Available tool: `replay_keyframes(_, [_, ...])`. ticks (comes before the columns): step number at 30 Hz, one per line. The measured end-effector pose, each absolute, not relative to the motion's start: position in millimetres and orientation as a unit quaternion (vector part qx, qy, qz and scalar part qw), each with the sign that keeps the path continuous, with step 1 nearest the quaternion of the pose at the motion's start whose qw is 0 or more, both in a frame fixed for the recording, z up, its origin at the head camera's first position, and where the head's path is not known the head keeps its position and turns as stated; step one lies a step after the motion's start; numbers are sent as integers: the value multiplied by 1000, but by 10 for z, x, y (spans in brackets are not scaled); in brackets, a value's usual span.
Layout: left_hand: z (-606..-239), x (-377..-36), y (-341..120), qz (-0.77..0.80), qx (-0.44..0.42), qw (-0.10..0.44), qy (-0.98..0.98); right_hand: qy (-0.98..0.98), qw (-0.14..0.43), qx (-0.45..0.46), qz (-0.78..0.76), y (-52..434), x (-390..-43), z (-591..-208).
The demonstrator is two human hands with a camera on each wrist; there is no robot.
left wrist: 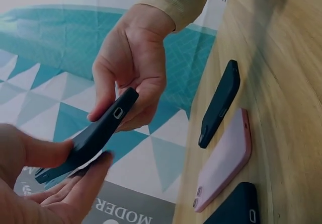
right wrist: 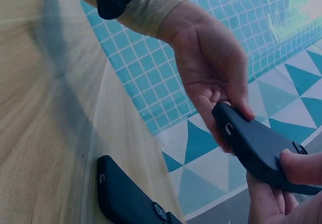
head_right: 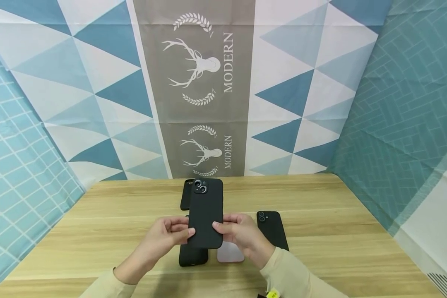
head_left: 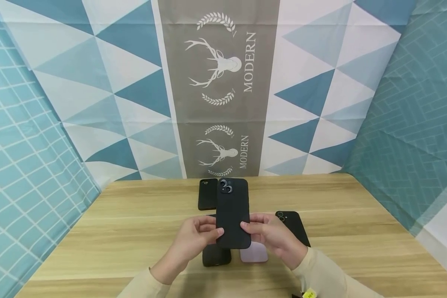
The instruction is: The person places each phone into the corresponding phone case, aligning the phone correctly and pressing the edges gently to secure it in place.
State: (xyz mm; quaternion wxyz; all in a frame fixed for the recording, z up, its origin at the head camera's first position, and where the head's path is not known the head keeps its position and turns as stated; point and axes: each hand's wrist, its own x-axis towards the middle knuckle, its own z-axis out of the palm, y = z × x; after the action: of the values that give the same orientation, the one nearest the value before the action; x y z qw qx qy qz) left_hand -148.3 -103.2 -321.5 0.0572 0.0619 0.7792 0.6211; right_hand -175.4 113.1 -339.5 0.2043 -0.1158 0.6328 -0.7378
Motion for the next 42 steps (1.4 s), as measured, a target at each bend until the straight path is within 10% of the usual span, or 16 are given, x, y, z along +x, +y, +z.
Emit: replay_keyframes(42, [-3208,-1420,-917,695,-33,-10,718,635,212,-84,-738,1134,-1857,-3181])
